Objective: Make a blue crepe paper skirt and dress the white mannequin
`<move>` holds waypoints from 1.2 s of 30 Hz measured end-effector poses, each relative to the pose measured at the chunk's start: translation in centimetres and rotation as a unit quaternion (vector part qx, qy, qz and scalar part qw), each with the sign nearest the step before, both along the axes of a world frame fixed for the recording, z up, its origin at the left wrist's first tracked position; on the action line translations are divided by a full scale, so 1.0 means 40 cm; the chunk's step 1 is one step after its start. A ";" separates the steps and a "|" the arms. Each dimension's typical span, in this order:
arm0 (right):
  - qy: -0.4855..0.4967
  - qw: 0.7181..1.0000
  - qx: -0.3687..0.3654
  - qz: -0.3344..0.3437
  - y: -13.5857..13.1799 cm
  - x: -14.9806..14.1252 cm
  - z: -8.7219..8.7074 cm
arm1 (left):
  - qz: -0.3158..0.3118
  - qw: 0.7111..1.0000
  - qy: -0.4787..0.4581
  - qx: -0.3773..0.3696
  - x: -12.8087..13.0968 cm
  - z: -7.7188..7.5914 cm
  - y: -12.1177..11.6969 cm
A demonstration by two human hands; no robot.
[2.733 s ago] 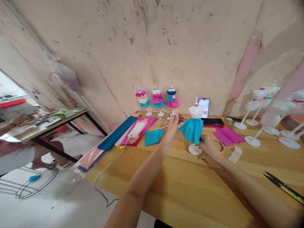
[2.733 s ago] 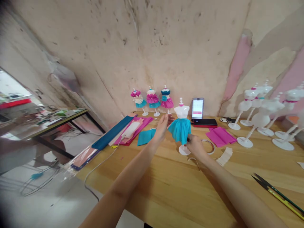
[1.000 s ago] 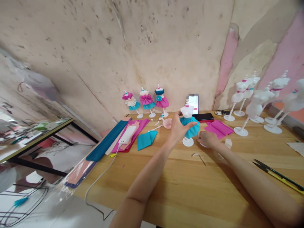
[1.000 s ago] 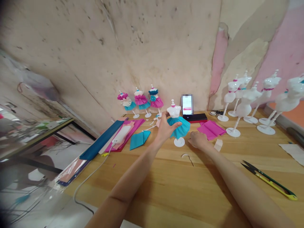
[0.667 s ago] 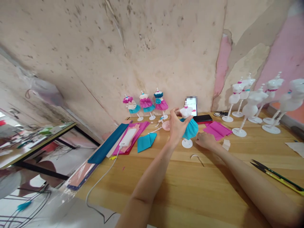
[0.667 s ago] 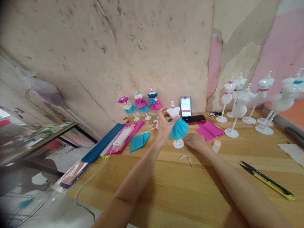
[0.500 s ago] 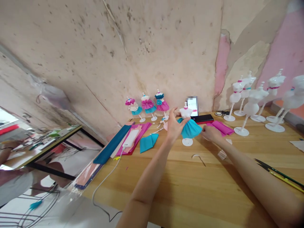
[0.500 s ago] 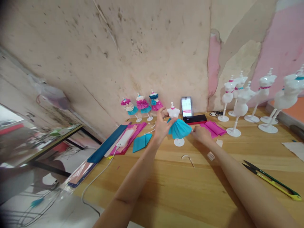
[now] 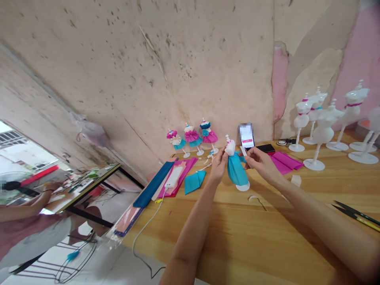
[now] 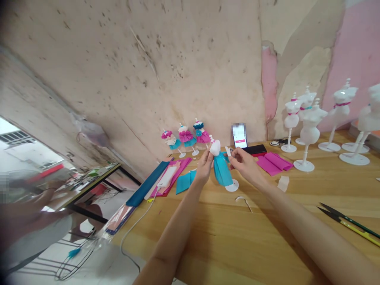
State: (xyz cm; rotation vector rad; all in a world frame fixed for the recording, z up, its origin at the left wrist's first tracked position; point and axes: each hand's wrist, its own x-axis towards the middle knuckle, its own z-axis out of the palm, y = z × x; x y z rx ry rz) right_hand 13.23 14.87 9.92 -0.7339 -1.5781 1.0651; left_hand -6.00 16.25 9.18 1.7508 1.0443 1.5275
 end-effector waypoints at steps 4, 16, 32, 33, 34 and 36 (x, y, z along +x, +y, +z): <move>-0.081 0.994 0.039 -0.062 -0.015 -0.012 0.001 | 0.028 1.000 0.008 -0.002 -0.007 -0.006 -0.008; -0.127 0.987 0.062 -0.072 -0.032 -0.016 0.022 | -0.020 0.999 -0.028 0.022 -0.019 -0.004 0.012; -0.074 0.995 0.032 -0.058 -0.015 -0.010 0.007 | -0.018 1.000 -0.010 0.023 -0.015 -0.011 0.006; -0.071 0.996 0.029 -0.052 -0.016 -0.013 0.006 | -0.027 0.999 -0.025 0.021 -0.013 -0.014 0.007; -0.067 0.996 0.028 -0.044 -0.018 -0.015 0.005 | -0.033 0.999 -0.039 0.018 -0.012 -0.016 0.008; -0.059 0.998 0.025 -0.028 -0.023 -0.020 0.006 | -0.048 0.997 -0.061 0.005 -0.011 -0.020 0.010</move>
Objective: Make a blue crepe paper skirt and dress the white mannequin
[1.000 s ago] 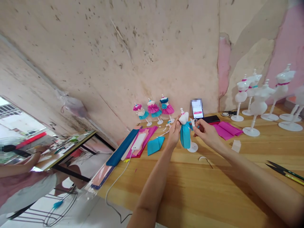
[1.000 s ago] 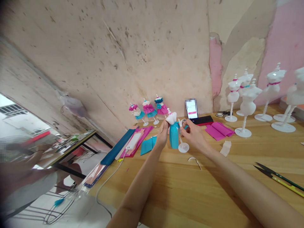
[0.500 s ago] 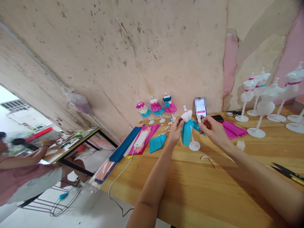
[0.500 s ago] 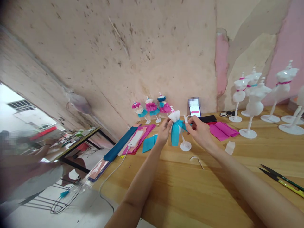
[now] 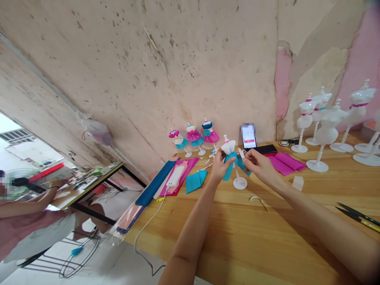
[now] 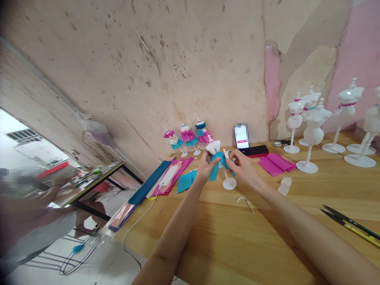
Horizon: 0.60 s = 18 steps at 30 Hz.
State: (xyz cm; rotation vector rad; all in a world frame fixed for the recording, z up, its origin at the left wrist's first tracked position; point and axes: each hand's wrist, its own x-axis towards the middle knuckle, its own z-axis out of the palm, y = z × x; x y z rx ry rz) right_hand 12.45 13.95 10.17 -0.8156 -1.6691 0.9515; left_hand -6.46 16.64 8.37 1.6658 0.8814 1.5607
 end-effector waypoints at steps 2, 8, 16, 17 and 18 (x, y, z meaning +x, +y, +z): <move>0.007 1.000 -0.004 0.012 -0.006 -0.004 0.003 | -0.022 0.999 -0.022 -0.024 -0.005 -0.002 0.002; 0.039 0.999 -0.008 0.030 -0.007 -0.002 0.011 | -0.066 0.987 -0.119 -0.086 -0.043 -0.005 0.012; -0.043 0.997 0.043 -0.042 -0.001 0.009 0.013 | -0.068 0.979 -0.154 -0.118 -0.064 -0.020 0.021; -0.056 0.995 0.055 -0.056 -0.001 0.009 0.012 | -0.068 0.979 -0.150 -0.123 -0.063 -0.022 0.021; -0.070 0.993 0.066 -0.070 0.000 0.009 0.011 | -0.069 0.979 -0.144 -0.127 -0.062 -0.023 0.022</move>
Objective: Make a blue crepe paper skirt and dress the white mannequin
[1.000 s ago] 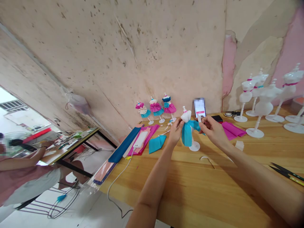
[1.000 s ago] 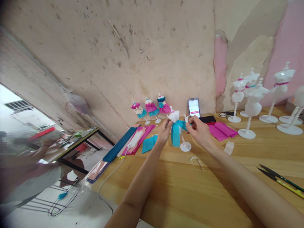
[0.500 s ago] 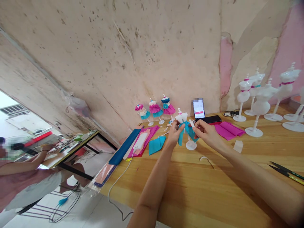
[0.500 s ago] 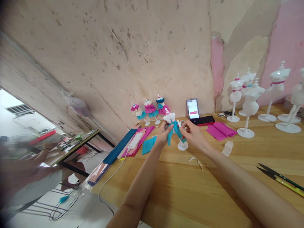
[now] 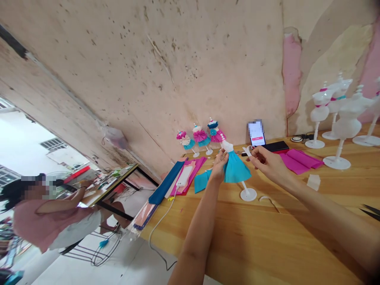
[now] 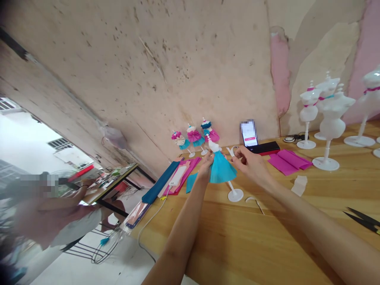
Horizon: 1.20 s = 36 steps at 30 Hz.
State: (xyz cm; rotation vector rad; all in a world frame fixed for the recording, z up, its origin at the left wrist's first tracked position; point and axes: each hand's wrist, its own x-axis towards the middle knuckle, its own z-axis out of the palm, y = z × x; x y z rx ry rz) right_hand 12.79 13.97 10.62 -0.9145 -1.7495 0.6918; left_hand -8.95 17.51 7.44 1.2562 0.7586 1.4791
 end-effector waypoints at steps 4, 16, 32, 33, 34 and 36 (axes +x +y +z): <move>-0.050 0.998 0.029 -0.038 0.003 0.006 0.002 | -0.025 0.999 0.024 0.007 0.017 0.003 -0.006; -0.126 0.971 0.159 -0.126 -0.008 0.055 0.060 | -0.013 0.995 0.082 0.062 0.096 0.055 -0.063; -0.121 0.973 0.147 -0.134 -0.006 0.040 0.047 | 0.020 0.994 0.071 0.086 0.141 0.072 -0.096; -0.121 0.972 0.146 -0.135 -0.006 0.039 0.047 | 0.017 0.994 0.066 0.083 0.142 0.073 -0.096; -0.122 0.972 0.146 -0.137 -0.006 0.039 0.046 | 0.014 0.995 0.062 0.081 0.143 0.073 -0.097; -0.128 0.971 0.146 -0.142 -0.005 0.038 0.045 | 0.009 0.995 0.053 0.080 0.144 0.073 -0.099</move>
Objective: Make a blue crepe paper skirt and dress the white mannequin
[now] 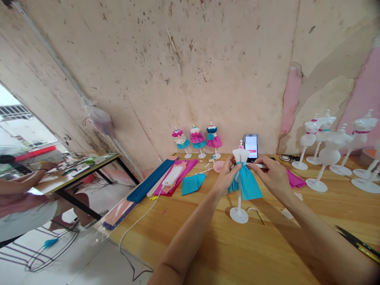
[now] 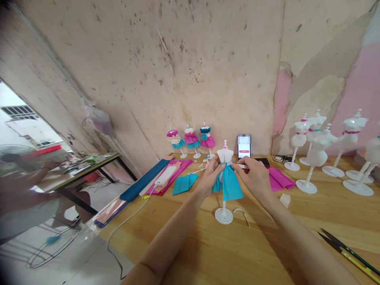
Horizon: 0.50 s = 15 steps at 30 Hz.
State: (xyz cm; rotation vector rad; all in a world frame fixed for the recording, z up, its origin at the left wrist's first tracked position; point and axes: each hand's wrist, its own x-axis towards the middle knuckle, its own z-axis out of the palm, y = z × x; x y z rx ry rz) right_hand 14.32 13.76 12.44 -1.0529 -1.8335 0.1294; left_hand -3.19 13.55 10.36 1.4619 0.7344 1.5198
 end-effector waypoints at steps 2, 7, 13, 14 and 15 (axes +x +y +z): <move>-0.010 1.000 0.001 -0.009 0.001 0.000 -0.001 | -0.007 1.000 -0.002 0.000 0.000 0.000 -0.002; -0.023 0.999 0.012 -0.026 0.007 0.003 -0.005 | -0.008 1.000 0.007 0.006 0.002 0.003 -0.009; -0.035 0.998 0.026 -0.042 0.011 0.002 -0.010 | -0.001 1.000 0.007 0.017 0.012 0.003 -0.014; -0.033 0.998 0.024 -0.040 0.010 0.002 -0.010 | 0.002 1.000 0.007 0.021 0.012 0.002 -0.014; -0.031 0.999 0.022 -0.037 0.009 0.001 -0.010 | 0.003 1.000 0.007 0.024 0.012 0.002 -0.015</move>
